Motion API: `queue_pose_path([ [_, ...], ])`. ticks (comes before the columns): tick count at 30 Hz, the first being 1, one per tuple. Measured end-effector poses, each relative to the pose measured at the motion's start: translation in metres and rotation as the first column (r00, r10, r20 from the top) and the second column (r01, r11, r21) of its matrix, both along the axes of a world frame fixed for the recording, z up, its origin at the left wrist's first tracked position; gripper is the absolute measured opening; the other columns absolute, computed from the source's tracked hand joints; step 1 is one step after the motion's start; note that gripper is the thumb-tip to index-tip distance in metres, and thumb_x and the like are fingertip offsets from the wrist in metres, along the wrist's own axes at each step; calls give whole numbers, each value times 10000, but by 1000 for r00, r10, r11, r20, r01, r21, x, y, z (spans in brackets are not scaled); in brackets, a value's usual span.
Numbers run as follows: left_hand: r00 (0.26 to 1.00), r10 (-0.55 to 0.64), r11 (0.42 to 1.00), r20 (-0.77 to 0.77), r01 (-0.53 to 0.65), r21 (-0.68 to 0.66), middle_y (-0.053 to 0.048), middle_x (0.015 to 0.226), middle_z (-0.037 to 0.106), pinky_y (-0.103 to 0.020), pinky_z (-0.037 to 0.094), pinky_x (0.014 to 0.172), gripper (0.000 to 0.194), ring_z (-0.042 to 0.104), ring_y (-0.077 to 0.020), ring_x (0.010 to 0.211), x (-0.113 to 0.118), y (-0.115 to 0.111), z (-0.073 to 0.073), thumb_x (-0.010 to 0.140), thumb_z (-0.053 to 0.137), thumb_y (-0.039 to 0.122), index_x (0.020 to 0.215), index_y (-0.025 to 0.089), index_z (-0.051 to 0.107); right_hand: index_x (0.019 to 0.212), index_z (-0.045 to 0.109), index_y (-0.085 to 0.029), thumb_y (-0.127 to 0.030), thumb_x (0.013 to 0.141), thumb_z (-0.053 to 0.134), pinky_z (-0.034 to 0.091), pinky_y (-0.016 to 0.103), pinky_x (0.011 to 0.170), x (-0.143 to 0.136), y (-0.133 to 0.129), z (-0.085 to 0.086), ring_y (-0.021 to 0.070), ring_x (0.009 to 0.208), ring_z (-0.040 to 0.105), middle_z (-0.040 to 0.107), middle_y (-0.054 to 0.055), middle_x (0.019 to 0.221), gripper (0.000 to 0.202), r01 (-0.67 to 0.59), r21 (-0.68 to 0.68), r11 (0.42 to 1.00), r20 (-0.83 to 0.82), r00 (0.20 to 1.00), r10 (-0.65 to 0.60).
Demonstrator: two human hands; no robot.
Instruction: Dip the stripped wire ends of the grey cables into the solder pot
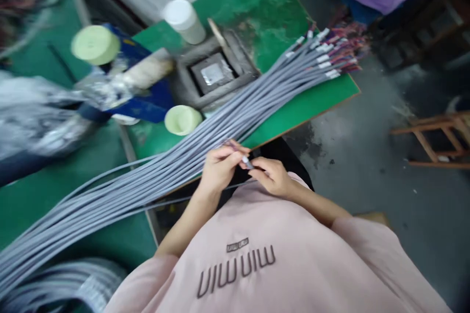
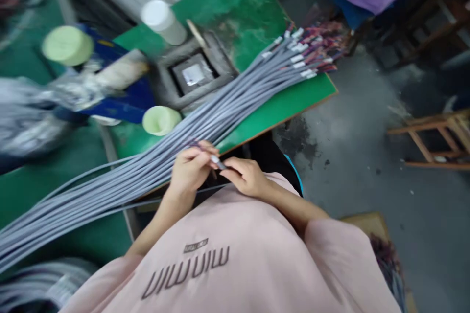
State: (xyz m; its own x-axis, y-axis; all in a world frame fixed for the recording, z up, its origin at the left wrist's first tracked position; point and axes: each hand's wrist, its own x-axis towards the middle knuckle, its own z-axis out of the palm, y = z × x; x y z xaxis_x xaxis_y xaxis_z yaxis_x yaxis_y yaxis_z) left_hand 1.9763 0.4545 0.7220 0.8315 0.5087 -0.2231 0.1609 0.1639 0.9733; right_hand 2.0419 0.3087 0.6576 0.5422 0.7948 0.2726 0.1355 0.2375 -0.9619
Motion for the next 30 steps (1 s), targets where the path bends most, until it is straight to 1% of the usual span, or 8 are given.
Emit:
queue_pose_path([
  [2,998,23,998,-65,-27,-63,-50,705,679,-222,495,498,222,573,-90,521,5,-3,-3,727,775,355,644,155,726,1020,629,-186,-278,943,526,512,234,734,4,-3,2,133,800,665,707,33,939,158,9,-39,999,-37,999,-10],
  [5,997,27,986,-74,-39,-160,-41,659,651,-203,493,518,264,568,-79,523,11,-7,-5,732,771,375,665,127,714,1002,638,-199,-260,938,509,499,227,647,11,-8,4,115,668,633,694,11,850,156,-7,-119,993,-48,999,2],
  [10,998,62,948,-12,-63,-313,-64,857,695,-199,507,535,306,574,-53,521,13,-13,-2,697,799,386,734,98,704,984,618,-208,-251,936,506,477,225,591,17,-14,6,109,586,591,645,-22,717,129,-32,-208,978,-19,999,29],
  [12,997,78,941,10,-70,-330,-66,853,696,-205,510,542,331,585,-58,516,11,-14,1,694,800,401,717,88,695,969,610,-208,-253,935,508,469,230,590,18,-15,7,111,578,583,624,-31,679,116,-43,-224,974,-5,999,43],
  [15,995,96,933,16,-84,-350,-55,748,686,-211,508,546,373,595,-75,517,9,-14,5,679,803,432,676,81,675,951,606,-207,-265,934,507,467,244,596,17,-14,11,118,577,580,613,-32,663,116,-54,-235,971,13,998,59],
  [20,993,114,910,39,-89,-405,-12,593,633,-204,465,506,393,578,-82,492,2,-13,9,648,820,444,729,83,686,935,613,-211,-270,926,522,471,249,589,12,-13,17,125,578,586,618,-30,658,109,-49,-251,967,21,998,56],
  [24,991,113,910,71,-74,-408,-6,572,619,-204,447,502,390,576,-82,486,-4,-12,9,670,806,442,755,81,684,950,617,-212,-254,923,531,476,245,592,7,-13,18,122,585,589,624,-30,670,99,-58,-242,968,0,998,60],
  [30,991,100,901,86,-54,-430,-8,568,620,-200,443,498,399,582,-84,488,-9,-10,10,677,802,443,769,74,683,944,617,-207,-244,920,539,474,245,598,2,-13,20,120,590,592,628,-29,674,90,-43,-258,965,19,999,50],
])
